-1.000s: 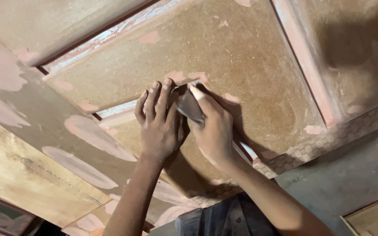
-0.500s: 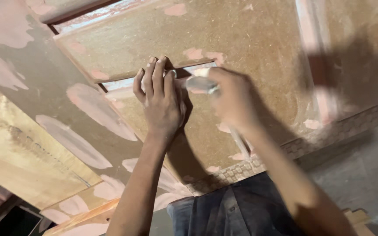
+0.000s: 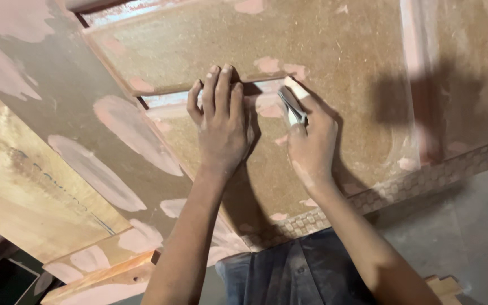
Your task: The person sands the surface of a wooden door using a sanding block. They move the block across the flat panels and along the raised edges and grooves to smooth the wood.
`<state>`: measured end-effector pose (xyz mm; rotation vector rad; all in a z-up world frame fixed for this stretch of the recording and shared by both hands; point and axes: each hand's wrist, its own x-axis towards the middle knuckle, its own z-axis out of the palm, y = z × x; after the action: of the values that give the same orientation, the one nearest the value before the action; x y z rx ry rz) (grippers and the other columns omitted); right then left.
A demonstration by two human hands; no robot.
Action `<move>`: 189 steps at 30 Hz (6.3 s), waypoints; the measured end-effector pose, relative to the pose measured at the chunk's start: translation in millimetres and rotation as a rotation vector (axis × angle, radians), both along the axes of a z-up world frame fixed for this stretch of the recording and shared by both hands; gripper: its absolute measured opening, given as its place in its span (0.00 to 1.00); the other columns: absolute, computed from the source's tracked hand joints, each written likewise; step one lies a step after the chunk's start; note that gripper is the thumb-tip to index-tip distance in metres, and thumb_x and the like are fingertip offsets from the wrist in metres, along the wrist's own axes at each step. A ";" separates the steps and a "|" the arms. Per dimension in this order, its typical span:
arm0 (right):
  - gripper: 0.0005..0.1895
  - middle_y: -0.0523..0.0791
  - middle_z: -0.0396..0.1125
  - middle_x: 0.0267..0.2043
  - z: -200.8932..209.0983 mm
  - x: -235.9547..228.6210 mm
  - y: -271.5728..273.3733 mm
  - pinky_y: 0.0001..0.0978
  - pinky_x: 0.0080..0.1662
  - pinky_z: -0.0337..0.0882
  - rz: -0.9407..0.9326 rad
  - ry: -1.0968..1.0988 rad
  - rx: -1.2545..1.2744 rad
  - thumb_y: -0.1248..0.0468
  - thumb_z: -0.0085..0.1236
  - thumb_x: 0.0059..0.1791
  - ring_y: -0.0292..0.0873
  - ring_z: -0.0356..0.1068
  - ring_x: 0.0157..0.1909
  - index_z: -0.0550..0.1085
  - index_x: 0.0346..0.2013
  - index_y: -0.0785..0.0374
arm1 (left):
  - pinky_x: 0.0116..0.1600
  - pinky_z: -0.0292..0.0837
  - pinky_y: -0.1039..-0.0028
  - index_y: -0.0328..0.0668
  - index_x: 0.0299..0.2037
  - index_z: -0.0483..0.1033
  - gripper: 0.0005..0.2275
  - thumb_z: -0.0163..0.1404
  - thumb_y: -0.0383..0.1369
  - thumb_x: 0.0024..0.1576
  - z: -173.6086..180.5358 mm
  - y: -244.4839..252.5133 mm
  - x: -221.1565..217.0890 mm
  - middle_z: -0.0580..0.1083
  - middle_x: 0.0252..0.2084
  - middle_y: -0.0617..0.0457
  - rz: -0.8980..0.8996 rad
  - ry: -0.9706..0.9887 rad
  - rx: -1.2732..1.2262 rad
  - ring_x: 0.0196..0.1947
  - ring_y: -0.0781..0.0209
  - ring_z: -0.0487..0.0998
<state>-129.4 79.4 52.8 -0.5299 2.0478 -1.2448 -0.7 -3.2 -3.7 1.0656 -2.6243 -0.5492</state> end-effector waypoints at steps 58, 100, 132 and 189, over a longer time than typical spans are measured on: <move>0.32 0.55 0.62 0.67 -33.8 30.8 40.9 0.55 0.59 0.66 0.564 0.772 0.548 0.72 0.56 0.45 0.53 0.61 0.61 0.66 0.66 0.72 | 0.76 0.44 0.48 0.31 0.55 0.74 0.12 0.50 0.30 0.65 -0.8 0.7 -0.6 0.63 0.70 0.36 -0.029 0.015 -0.005 0.74 0.41 0.58; 0.29 0.55 0.67 0.49 -7.7 27.4 58.9 0.49 0.53 0.67 0.344 0.458 0.510 0.75 0.57 0.40 0.56 0.67 0.53 0.70 0.57 0.76 | 0.76 0.45 0.45 0.30 0.56 0.73 0.13 0.50 0.33 0.68 -3.3 1.2 -2.2 0.62 0.71 0.33 -0.062 -0.032 -0.036 0.74 0.37 0.56; 0.27 0.59 0.73 0.45 46.1 23.8 232.8 0.45 0.48 0.72 0.463 -0.121 0.605 0.75 0.51 0.40 0.59 0.75 0.47 0.74 0.55 0.65 | 0.79 0.41 0.57 0.38 0.72 0.61 0.28 0.38 0.38 0.60 -11.2 20.2 -0.1 0.57 0.76 0.40 -0.914 -0.244 0.008 0.77 0.46 0.49; 0.11 0.44 0.72 0.50 -27.6 -99.4 207.6 0.26 0.50 0.73 -0.450 0.306 0.102 0.72 0.58 0.58 0.37 0.73 0.49 0.75 0.56 0.66 | 0.51 0.66 0.61 0.47 0.64 0.71 0.21 0.48 0.28 0.59 59.2 33.0 -89.7 0.68 0.65 0.48 -0.597 -0.960 -0.005 0.58 0.46 0.65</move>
<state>-228.8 287.1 25.2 -0.2234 2.5742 -1.3644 -90.4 29.8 55.5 0.5782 -3.8218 -0.1117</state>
